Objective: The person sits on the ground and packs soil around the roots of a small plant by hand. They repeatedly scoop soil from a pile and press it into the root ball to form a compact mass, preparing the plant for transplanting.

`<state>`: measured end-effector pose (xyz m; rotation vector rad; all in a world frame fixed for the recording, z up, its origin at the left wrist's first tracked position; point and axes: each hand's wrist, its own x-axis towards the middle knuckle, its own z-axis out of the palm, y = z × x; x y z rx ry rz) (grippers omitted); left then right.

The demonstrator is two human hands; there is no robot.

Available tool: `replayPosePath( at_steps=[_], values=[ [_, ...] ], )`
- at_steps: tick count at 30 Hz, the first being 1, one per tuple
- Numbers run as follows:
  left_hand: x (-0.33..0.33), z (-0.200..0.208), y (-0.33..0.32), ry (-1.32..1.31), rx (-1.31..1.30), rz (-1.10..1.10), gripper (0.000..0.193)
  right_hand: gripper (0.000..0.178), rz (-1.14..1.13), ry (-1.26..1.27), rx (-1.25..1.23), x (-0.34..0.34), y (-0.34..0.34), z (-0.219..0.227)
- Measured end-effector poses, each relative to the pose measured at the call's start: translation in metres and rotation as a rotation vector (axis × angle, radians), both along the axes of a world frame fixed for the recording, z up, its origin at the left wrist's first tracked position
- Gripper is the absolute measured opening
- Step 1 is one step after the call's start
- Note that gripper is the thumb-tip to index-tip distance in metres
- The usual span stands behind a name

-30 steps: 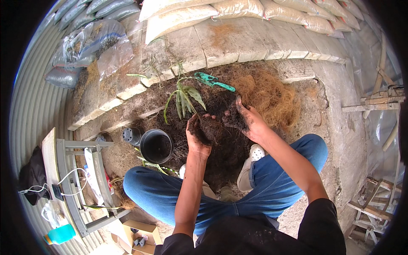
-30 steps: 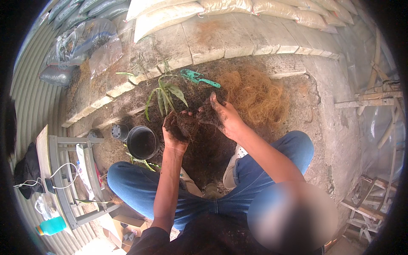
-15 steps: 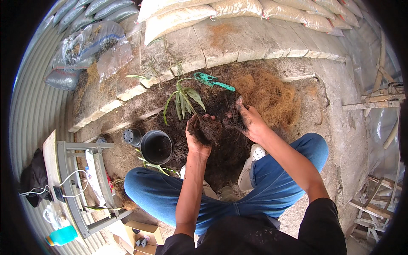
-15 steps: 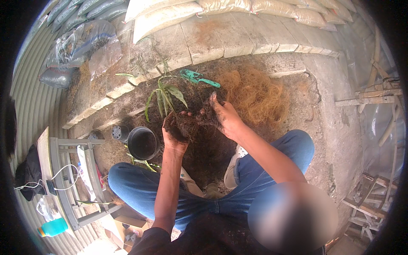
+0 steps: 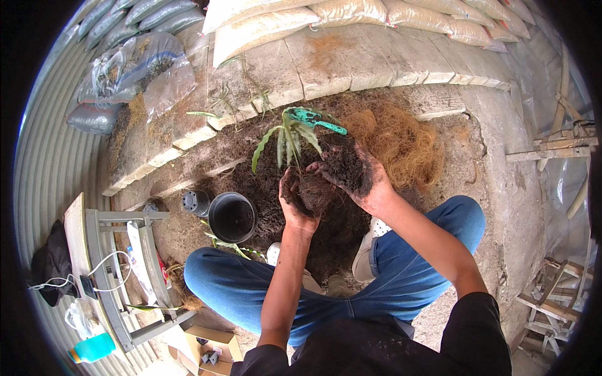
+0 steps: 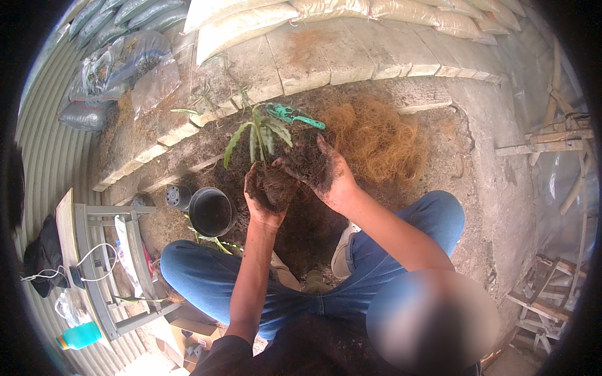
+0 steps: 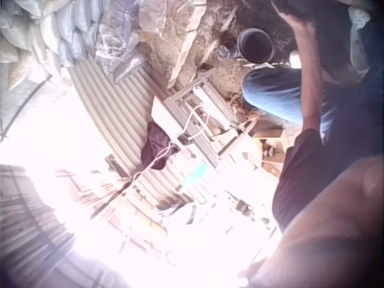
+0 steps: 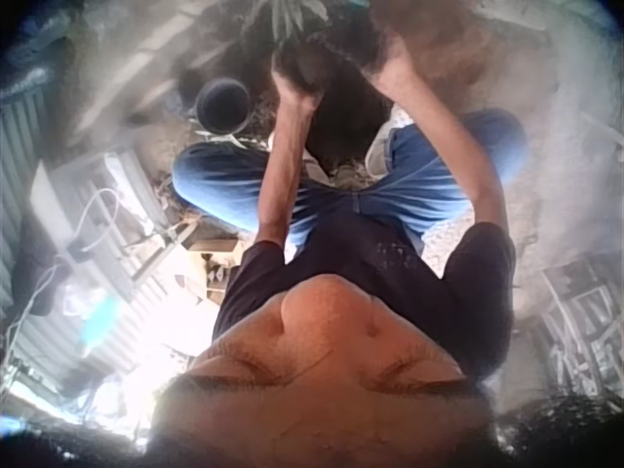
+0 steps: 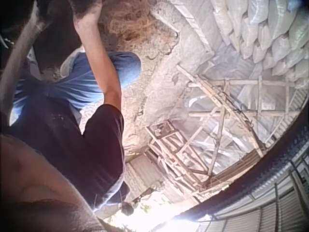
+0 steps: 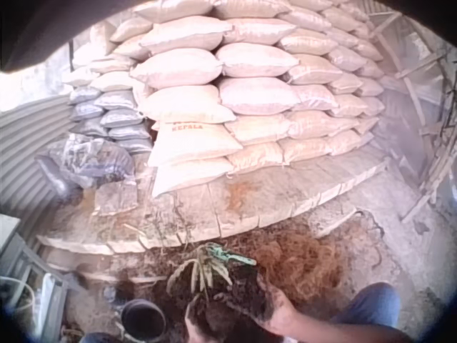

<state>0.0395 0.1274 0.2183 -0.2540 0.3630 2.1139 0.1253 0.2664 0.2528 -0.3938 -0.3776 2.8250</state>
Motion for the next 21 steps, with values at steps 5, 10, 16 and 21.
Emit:
replayPosePath(
  at_steps=[5, 10, 16, 21],
  values=[
    [-0.001, 0.000, 0.001, 0.000, 0.058, -0.014, 0.053, 0.043, -0.072, -0.040, -0.091, -0.001, 0.003, -0.002],
    [0.003, 0.006, 0.004, 0.030, 0.092, 0.043, 0.061, 0.041, -0.088, -0.039, -0.001, 0.001, 0.002, 0.007],
    [0.005, 0.004, 0.002, 0.017, 0.186, -0.031, 0.066, 0.046, -0.207, -0.164, 0.164, 0.000, -0.011, -0.003],
    [0.008, -0.005, 0.001, 0.033, 0.121, -0.032, 0.062, 0.038, -0.243, -0.252, 0.736, 0.007, -0.033, 0.009]
  ],
)
